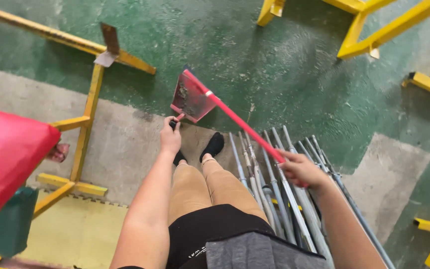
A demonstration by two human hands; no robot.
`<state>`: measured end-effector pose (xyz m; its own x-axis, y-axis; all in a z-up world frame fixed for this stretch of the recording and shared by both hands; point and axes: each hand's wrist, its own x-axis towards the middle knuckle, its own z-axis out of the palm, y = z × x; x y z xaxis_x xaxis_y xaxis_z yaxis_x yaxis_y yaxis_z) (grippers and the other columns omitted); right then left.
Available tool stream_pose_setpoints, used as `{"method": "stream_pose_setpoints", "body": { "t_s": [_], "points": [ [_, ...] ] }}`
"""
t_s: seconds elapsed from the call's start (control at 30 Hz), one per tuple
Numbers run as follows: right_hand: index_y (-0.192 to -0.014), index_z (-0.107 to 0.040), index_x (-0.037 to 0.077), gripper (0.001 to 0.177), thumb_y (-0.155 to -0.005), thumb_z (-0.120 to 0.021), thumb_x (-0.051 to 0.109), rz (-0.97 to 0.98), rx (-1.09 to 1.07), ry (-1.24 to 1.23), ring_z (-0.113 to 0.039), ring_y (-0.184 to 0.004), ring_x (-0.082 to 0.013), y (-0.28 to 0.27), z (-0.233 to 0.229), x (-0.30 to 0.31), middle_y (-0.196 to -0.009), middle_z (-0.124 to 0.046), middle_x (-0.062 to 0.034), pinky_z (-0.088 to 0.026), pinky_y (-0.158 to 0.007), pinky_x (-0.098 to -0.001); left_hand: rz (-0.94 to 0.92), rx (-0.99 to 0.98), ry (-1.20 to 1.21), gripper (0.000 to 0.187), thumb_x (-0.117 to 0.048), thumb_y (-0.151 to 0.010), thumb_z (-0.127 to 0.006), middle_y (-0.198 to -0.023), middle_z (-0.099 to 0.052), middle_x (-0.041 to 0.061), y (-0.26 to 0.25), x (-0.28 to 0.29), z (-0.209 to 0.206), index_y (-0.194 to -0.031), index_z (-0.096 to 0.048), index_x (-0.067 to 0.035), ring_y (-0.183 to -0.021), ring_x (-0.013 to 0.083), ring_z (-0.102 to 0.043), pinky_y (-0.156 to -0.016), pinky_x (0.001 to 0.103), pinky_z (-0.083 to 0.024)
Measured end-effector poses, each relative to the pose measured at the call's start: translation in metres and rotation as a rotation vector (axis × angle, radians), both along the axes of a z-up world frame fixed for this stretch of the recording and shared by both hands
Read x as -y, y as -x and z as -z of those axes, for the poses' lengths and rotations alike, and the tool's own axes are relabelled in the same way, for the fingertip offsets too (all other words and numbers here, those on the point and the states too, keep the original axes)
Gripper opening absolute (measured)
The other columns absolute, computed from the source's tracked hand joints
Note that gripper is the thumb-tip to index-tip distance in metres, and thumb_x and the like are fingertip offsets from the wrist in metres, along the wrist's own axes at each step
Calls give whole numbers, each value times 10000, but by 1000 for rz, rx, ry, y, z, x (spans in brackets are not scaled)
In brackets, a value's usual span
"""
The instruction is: Sweeping the floor of a gym using a broom and dustpan, and briefly wiping down a bench.
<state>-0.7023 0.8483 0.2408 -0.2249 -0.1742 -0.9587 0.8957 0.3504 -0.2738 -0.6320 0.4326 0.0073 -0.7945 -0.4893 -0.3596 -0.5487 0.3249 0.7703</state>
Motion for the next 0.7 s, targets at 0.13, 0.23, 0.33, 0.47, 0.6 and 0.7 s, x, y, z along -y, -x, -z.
{"method": "stream_pose_setpoints", "body": {
  "t_s": [0.13, 0.23, 0.33, 0.47, 0.6, 0.7],
  "points": [
    [-1552, -494, 245, 670, -914, -606, 74, -154, -117, -130, -391, -452, -86, 65, 4, 3, -619, -469, 11, -339, -383, -241, -81, -17, 29, 185, -153, -999, -650, -952, -710, 227, -51, 33, -7, -1165, -575, -125, -925, 442, -694, -769, 471, -527],
    [-1525, -508, 245, 632, -923, -582, 69, -162, -170, -157, -394, -449, -96, 111, 39, 32, -612, -449, 29, -319, -389, -267, -158, -3, 30, 199, -167, -1001, -655, -928, -692, 234, -83, 59, -19, -1178, -573, -127, -898, 439, -692, -738, 464, -531],
    [-1419, -524, 148, 467, -961, -574, 77, -121, -185, -135, -404, -465, -107, 133, 95, 72, -615, -431, 25, -321, -401, -289, -221, 34, 33, 192, -179, -997, -647, -887, -703, 213, -111, 81, -28, -1167, -567, -134, -853, 406, -720, -744, 452, -540],
    [-1269, -629, 127, 371, -910, -574, 52, -201, -276, -241, -477, -497, -137, 92, 142, 159, -627, -487, 1, -377, -419, -329, -267, 64, 40, 172, -177, -1010, -644, -912, -706, 216, -130, 112, -21, -1157, -568, -130, -870, 413, -712, -747, 464, -540],
    [-1254, -551, 91, 317, -942, -554, 147, -584, -284, -319, -582, -490, -231, -27, 110, 266, -673, -610, -124, -463, -426, -399, -260, -53, 125, 186, -157, -992, -656, -980, -725, 214, -149, 132, 9, -1157, -577, -125, -951, 437, -704, -776, 483, -545],
    [-1589, -225, 180, 679, -957, -466, 120, -715, -198, -174, -636, -479, -214, -115, 80, 306, -688, -645, -114, -523, -405, -380, -267, -33, 104, 202, -145, -990, -652, -997, -720, 216, -154, 147, 2, -1171, -568, -112, -978, 443, -694, -794, 490, -540]
  ]
}}
